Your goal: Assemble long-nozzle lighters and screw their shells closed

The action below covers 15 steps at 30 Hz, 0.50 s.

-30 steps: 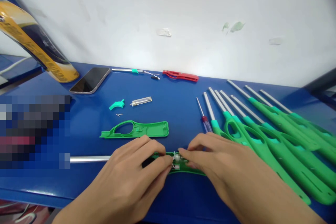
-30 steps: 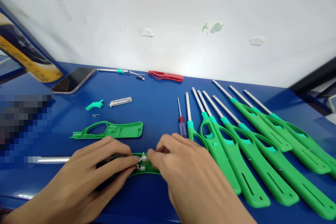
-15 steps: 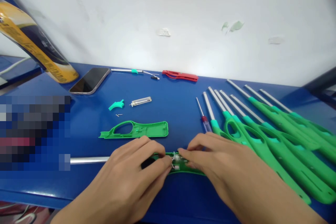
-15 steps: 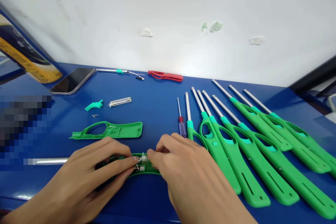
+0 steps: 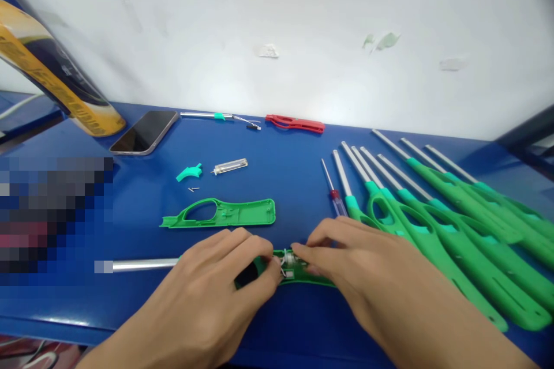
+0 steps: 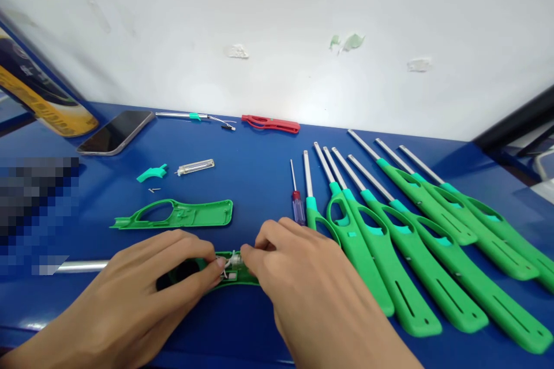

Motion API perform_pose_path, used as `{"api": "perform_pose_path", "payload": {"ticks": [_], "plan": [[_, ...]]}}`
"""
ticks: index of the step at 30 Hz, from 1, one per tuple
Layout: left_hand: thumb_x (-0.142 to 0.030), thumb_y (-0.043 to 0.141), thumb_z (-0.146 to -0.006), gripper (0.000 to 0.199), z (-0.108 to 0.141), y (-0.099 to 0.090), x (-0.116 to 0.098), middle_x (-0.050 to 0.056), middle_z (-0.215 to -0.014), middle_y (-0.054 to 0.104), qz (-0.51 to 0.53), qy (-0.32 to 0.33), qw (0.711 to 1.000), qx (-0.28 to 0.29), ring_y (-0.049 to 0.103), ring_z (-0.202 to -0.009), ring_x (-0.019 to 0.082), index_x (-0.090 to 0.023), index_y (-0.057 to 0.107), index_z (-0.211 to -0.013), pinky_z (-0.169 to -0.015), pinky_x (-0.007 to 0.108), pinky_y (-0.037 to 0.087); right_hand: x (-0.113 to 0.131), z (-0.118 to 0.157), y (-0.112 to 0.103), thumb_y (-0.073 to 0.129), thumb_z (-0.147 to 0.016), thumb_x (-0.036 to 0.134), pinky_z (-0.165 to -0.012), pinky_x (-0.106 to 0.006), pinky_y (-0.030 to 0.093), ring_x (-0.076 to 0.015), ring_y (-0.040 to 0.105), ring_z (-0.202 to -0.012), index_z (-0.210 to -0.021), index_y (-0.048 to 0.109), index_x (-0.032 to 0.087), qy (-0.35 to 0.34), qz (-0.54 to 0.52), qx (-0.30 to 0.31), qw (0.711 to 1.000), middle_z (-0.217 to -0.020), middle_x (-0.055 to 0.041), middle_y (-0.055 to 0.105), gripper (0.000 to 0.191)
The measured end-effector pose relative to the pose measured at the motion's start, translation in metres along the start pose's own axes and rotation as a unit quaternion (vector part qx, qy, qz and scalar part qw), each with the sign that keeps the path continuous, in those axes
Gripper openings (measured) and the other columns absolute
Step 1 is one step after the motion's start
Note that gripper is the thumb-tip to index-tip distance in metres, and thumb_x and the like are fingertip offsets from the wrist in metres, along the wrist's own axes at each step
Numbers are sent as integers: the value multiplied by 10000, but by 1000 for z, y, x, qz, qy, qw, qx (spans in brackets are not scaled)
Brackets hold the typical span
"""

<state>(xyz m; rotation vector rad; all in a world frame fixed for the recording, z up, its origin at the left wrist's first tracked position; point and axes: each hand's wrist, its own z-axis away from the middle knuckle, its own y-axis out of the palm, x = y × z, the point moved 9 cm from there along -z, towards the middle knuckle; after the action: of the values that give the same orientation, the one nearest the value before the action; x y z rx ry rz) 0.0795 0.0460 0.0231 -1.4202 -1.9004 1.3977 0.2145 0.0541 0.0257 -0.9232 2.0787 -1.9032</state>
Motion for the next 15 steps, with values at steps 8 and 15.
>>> {"api": "perform_pose_path", "payload": {"ticks": [8,15], "plan": [[7,507,-1016,282,1,0,-2,77,-1094,691,-16,15,1000,-4,604,-896,213,-158,691,-1150,-782,375,523,-4,3,7,563,-871,-58,-777,-341,535,-190,693,-896,-1063,763,292,30,-20,49,998,-1040,1,728,446],[-46,559,-1040,207,-2,-3,2,46,-1039,708,22,-24,999,-24,599,-855,188,-188,695,-1106,-753,356,519,-4,4,6,573,-857,-59,-795,-320,560,-175,696,-884,-1038,773,293,36,-22,47,998,-1032,0,725,443]]}}
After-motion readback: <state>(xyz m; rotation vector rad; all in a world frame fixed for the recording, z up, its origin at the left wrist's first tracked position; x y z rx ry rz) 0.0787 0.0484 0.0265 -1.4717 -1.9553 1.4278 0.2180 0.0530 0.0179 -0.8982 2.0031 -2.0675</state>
